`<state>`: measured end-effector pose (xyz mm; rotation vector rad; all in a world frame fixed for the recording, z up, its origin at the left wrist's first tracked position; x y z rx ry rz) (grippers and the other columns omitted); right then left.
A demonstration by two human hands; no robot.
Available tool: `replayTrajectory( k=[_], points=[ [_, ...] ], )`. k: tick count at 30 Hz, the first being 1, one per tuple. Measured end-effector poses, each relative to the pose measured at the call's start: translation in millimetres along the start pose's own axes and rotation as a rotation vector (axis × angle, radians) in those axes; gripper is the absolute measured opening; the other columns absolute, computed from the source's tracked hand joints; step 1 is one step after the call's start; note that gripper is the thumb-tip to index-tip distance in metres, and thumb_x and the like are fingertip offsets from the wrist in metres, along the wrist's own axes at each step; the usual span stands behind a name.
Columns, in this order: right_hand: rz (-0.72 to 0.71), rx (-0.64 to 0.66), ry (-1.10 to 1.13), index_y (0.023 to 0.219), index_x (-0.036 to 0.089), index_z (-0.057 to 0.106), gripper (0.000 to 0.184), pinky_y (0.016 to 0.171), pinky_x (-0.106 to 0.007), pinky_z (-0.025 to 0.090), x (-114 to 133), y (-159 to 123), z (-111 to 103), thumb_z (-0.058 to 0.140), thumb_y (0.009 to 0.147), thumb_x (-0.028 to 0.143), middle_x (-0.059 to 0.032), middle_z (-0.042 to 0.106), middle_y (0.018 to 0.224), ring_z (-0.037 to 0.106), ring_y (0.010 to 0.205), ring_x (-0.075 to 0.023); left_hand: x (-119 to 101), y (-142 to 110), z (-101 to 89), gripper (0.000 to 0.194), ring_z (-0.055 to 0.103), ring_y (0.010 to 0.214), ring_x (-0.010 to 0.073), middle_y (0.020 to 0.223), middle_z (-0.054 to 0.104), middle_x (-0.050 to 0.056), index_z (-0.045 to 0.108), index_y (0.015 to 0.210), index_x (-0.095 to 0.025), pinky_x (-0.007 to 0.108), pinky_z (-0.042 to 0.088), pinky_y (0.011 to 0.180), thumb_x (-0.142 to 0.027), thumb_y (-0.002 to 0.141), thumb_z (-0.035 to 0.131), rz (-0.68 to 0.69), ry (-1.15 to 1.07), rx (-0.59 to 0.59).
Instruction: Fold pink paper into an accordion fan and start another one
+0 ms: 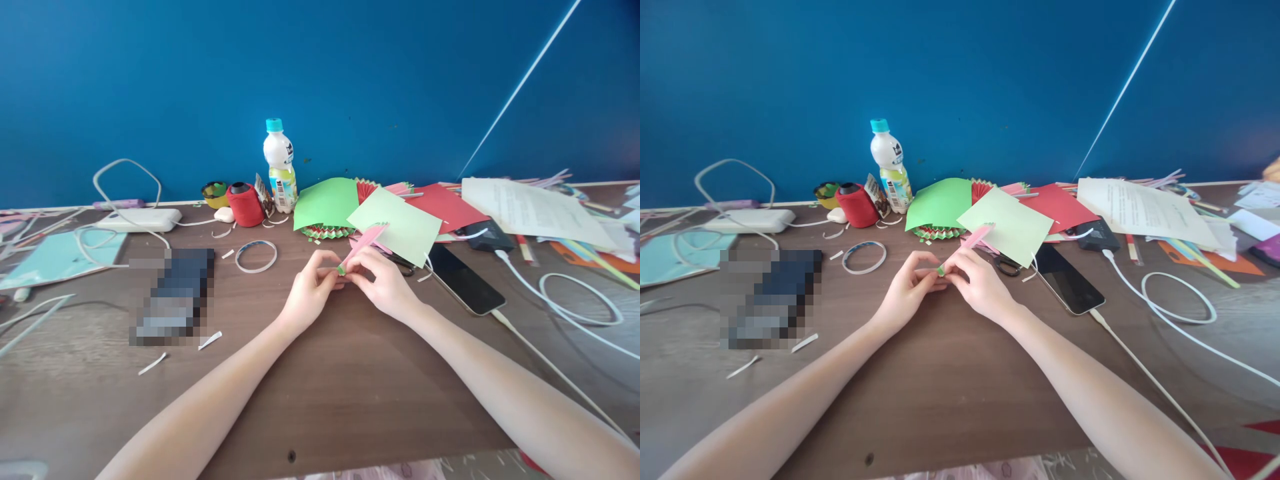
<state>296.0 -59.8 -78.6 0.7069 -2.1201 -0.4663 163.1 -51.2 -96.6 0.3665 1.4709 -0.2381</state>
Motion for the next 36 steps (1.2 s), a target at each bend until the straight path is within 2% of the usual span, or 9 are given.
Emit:
replayTrajectory(
  k=[2, 6, 11, 16, 23, 30, 36],
  points=[
    [-0.018, 0.009, -0.030, 0.079, 0.021, 0.051, 0.012, 0.065, -0.029, 0.045, 1.9, 0.8, -1.7, 0.050, 0.081, 0.009, -0.0015, 0.050, 0.080, 0.050, 0.074, -0.0143, -0.2, -0.3, 0.5, 0.005, 0.065, 0.084, 0.0148, 0.082, 0.065, 0.000, 0.048, 0.085, -0.018, 0.032, 0.052, 0.081, -0.022, 0.081, 0.048, 0.019, 0.038, 0.014],
    [-0.049, 0.004, -0.104, 0.079, 0.021, 0.052, 0.011, 0.066, -0.030, 0.044, 7.0, 2.4, -6.4, 0.051, 0.081, 0.010, -0.0022, 0.045, 0.081, 0.049, 0.075, -0.0147, -1.2, -0.5, 1.3, 0.003, 0.065, 0.085, 0.0149, 0.083, 0.066, 0.001, 0.047, 0.080, -0.018, 0.031, 0.051, 0.080, -0.021, 0.080, 0.048, 0.022, 0.090, 0.019],
    [-0.053, -0.028, -0.166, 0.079, 0.021, 0.053, 0.009, 0.066, -0.029, 0.045, 9.8, 2.6, -7.7, 0.054, 0.080, 0.012, -0.0022, 0.045, 0.082, 0.049, 0.075, -0.0147, -1.5, 0.0, 1.3, 0.012, 0.065, 0.080, 0.0155, 0.079, 0.067, 0.001, 0.046, 0.079, -0.018, 0.030, 0.050, 0.077, -0.024, 0.076, 0.056, 0.034, 0.144, 0.009],
    [-0.073, -0.096, -0.112, 0.080, 0.020, 0.051, 0.010, 0.067, -0.030, 0.046, 10.3, 1.0, -5.6, 0.054, 0.080, 0.011, -0.0011, 0.052, 0.077, 0.052, 0.071, -0.0141, -0.7, 1.0, 0.9, 0.009, 0.065, 0.079, 0.0144, 0.074, 0.065, 0.000, 0.048, 0.076, -0.017, 0.032, 0.052, 0.079, -0.023, 0.078, 0.054, 0.008, 0.037, -0.005],
    [-0.102, -0.204, -0.093, 0.079, 0.020, 0.053, 0.011, 0.077, -0.033, 0.047, 16.7, -2.7, -4.0, 0.049, 0.083, 0.010, -0.0040, 0.060, 0.082, 0.058, 0.081, -0.0167, -2.3, 1.6, 0.7, 0.012, 0.063, 0.071, 0.0098, 0.067, 0.062, -0.003, 0.050, 0.071, -0.015, 0.027, 0.054, 0.075, -0.022, 0.075, 0.059, -0.025, -0.069, -0.055],
    [-0.088, -0.280, -0.099, 0.083, 0.020, 0.053, 0.012, 0.082, -0.033, 0.047, 21.2, -6.6, 0.3, 0.050, 0.080, 0.008, -0.0060, 0.061, 0.091, 0.059, 0.090, -0.0172, -0.2, 2.7, -2.1, 0.012, 0.063, 0.071, 0.0101, 0.067, 0.062, -0.003, 0.051, 0.071, -0.015, 0.029, 0.053, 0.079, -0.023, 0.073, 0.060, -0.021, -0.114, -0.107],
    [-0.076, -0.274, -0.102, 0.082, 0.020, 0.054, 0.012, 0.081, -0.033, 0.048, 21.0, -7.2, 2.3, 0.049, 0.082, 0.010, -0.0063, 0.062, 0.093, 0.060, 0.089, -0.0170, -0.2, 0.5, -3.9, 0.012, 0.064, 0.072, 0.0126, 0.069, 0.063, -0.002, 0.049, 0.071, -0.016, 0.028, 0.052, 0.075, -0.024, 0.075, 0.058, 0.028, 0.046, -0.135]
  ],
)
Point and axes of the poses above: each hand's wrist, its own y-axis towards the middle knuckle, its own z-axis out of the palm, x = y × z, the point moved 4 cm from there along y, towards the middle knuckle
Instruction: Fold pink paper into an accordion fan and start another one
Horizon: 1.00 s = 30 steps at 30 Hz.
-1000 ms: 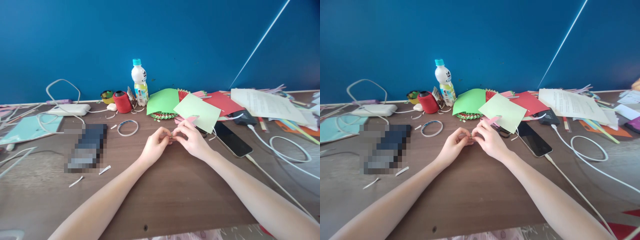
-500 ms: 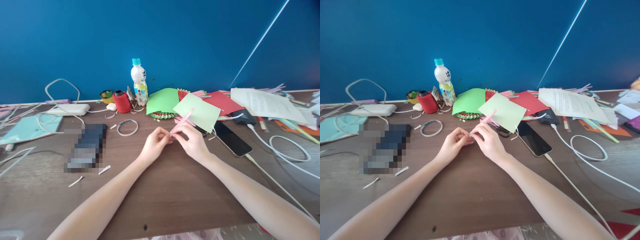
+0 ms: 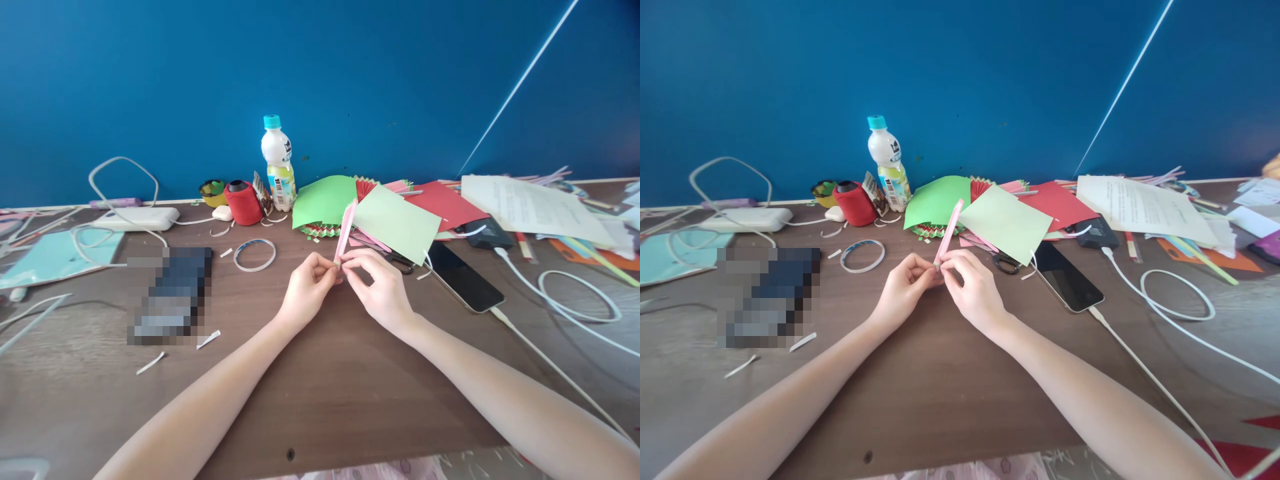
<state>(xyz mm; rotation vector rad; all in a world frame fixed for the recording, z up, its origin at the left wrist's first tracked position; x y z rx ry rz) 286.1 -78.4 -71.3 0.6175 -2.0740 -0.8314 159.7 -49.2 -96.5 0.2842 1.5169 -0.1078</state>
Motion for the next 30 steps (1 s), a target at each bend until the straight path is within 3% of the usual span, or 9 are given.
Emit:
replayTrajectory(
  k=[7, 15, 30],
  points=[
    [0.031, 0.001, 0.043, 0.076, 0.020, 0.054, 0.013, 0.079, -0.034, 0.049, 1.3, -0.8, 1.1, 0.050, 0.081, 0.009, -0.0064, 0.061, 0.093, 0.059, 0.089, -0.0170, -4.8, -5.8, -0.4, 0.009, 0.066, 0.075, 0.0151, 0.075, 0.068, 0.001, 0.049, 0.075, -0.019, 0.024, 0.049, 0.067, -0.026, 0.080, 0.051, 0.110, 0.294, -0.009],
    [0.080, 0.004, 0.099, 0.072, 0.020, 0.053, 0.014, 0.079, -0.035, 0.048, 1.3, 0.1, 1.3, 0.050, 0.080, 0.009, -0.0059, 0.061, 0.091, 0.059, 0.088, -0.0170, -4.8, -6.5, 0.3, 0.005, 0.065, 0.069, 0.0133, 0.073, 0.067, -0.001, 0.049, 0.077, -0.020, 0.022, 0.047, 0.062, -0.024, 0.080, 0.050, 0.158, 0.382, -0.004],
    [0.153, -0.002, 0.123, 0.072, 0.021, 0.054, 0.013, 0.079, -0.036, 0.048, -0.7, -0.1, 1.2, 0.051, 0.078, 0.010, -0.0041, 0.061, 0.090, 0.060, 0.087, -0.0176, -2.6, -5.7, -0.4, 0.008, 0.065, 0.074, 0.0159, 0.078, 0.068, 0.002, 0.052, 0.075, -0.019, 0.026, 0.049, 0.069, -0.027, 0.078, 0.054, 0.102, 0.225, -0.022]
  ],
)
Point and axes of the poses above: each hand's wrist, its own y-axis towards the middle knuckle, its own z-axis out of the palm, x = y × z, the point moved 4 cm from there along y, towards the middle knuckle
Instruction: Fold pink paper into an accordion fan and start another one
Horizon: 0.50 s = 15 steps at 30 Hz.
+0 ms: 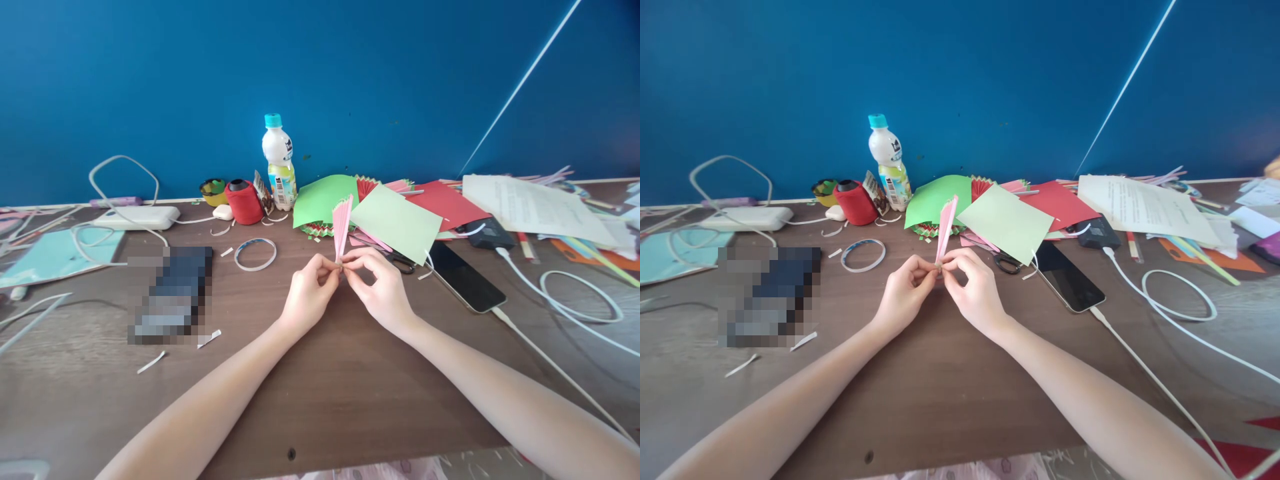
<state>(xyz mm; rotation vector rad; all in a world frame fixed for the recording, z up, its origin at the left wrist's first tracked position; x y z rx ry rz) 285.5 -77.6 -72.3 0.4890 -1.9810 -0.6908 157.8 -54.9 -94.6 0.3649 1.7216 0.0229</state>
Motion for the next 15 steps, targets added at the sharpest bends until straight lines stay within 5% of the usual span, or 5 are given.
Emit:
replayTrajectory(
  k=[15],
  points=[
    [-0.011, -0.023, 0.007, 0.070, 0.021, 0.050, 0.014, 0.079, -0.037, 0.047, 1.2, -1.7, 3.4, 0.051, 0.077, 0.009, -0.0051, 0.060, 0.095, 0.058, 0.092, -0.0182, -5.5, -2.6, -1.3, 0.006, 0.063, 0.065, 0.0136, 0.070, 0.066, -0.001, 0.051, 0.073, -0.020, 0.022, 0.043, 0.059, -0.024, 0.077, 0.052, 0.059, 0.187, -0.051]
  ],
)
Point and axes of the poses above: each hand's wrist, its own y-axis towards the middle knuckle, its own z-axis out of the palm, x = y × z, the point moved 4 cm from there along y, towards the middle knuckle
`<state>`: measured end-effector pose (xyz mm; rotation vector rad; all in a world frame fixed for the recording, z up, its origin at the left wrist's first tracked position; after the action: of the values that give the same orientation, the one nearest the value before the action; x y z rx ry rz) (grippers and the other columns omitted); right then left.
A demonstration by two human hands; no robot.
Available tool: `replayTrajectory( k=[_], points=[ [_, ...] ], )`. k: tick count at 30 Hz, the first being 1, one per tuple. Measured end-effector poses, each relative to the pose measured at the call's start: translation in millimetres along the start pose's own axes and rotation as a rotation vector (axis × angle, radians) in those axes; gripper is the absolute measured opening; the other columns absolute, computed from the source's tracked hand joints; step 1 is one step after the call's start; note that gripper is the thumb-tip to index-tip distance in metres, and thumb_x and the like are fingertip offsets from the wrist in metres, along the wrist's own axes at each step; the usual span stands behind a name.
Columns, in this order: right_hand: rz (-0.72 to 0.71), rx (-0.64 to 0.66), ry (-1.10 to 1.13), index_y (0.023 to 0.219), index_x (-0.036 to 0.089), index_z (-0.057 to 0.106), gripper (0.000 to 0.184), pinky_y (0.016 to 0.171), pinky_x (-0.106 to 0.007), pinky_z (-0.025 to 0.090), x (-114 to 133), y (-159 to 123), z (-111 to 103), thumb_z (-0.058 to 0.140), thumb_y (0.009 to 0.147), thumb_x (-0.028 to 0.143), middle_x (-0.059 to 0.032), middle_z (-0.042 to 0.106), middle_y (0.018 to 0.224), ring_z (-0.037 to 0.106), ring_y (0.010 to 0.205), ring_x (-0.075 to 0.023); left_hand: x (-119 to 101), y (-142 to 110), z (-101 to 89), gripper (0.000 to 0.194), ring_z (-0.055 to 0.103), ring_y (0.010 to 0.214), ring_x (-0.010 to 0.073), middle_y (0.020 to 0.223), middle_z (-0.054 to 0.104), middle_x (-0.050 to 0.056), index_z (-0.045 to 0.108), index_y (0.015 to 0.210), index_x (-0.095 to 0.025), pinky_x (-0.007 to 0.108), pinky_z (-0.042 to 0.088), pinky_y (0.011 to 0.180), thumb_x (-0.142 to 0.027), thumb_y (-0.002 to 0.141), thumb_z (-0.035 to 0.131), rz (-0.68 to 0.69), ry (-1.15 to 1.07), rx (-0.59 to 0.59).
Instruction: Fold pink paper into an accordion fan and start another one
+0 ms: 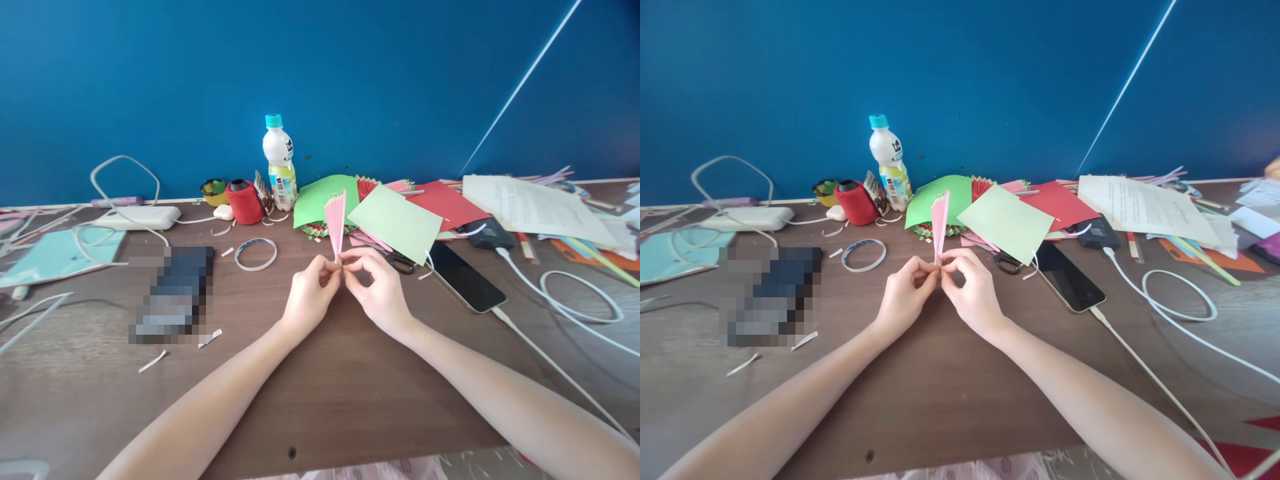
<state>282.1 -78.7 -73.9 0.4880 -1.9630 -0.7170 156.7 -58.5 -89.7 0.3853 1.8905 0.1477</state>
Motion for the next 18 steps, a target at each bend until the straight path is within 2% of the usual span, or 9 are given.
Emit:
replayTrajectory(
  k=[4, 9, 14, 18],
  points=[
    [0.001, -0.025, -0.008, 0.069, 0.021, 0.048, 0.014, 0.081, -0.038, 0.046, -1.0, -0.6, 1.3, 0.052, 0.075, 0.009, -0.0056, 0.058, 0.093, 0.057, 0.093, -0.0189, 0.1, 0.2, 0.4, 0.006, 0.063, 0.066, 0.0137, 0.071, 0.067, -0.001, 0.051, 0.072, -0.020, 0.022, 0.043, 0.060, -0.024, 0.076, 0.053, -0.020, -0.017, 0.004],
    [0.073, -0.016, 0.031, 0.069, 0.021, 0.049, 0.012, 0.078, -0.038, 0.046, -6.9, -1.1, 2.4, 0.052, 0.075, 0.010, -0.0049, 0.057, 0.094, 0.056, 0.092, -0.0194, 3.3, 1.9, 1.6, 0.006, 0.065, 0.072, 0.0152, 0.075, 0.068, 0.001, 0.052, 0.072, -0.019, 0.024, 0.047, 0.065, -0.023, 0.075, 0.055, -0.063, -0.135, 0.007],
    [0.118, -0.062, 0.057, 0.071, 0.020, 0.050, 0.011, 0.080, -0.038, 0.046, -17.3, 2.3, -4.0, 0.052, 0.073, 0.010, -0.0044, 0.056, 0.090, 0.056, 0.091, -0.0189, 4.8, 5.9, 2.3, 0.008, 0.065, 0.086, 0.0189, 0.083, 0.069, 0.005, 0.049, 0.073, -0.018, 0.032, 0.051, 0.077, -0.022, 0.075, 0.055, -0.159, -0.386, 0.009],
    [0.151, -0.151, 0.055, 0.072, 0.020, 0.050, 0.007, 0.076, -0.035, 0.048, -31.8, 11.1, -17.7, 0.053, 0.073, 0.013, -0.0047, 0.056, 0.086, 0.057, 0.085, -0.0176, 7.5, 9.6, 1.4, 0.013, 0.066, 0.084, 0.0201, 0.081, 0.069, 0.006, 0.047, 0.071, -0.016, 0.035, 0.052, 0.078, -0.022, 0.073, 0.058, -0.269, -0.546, 0.004]
  ],
)
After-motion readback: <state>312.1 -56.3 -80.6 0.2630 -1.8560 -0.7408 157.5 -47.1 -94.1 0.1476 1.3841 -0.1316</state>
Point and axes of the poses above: each hand's wrist, its own y-axis towards the middle knuckle, its own z-axis out of the palm, x = y × z, the point moved 4 cm from there along y, towards the middle knuckle
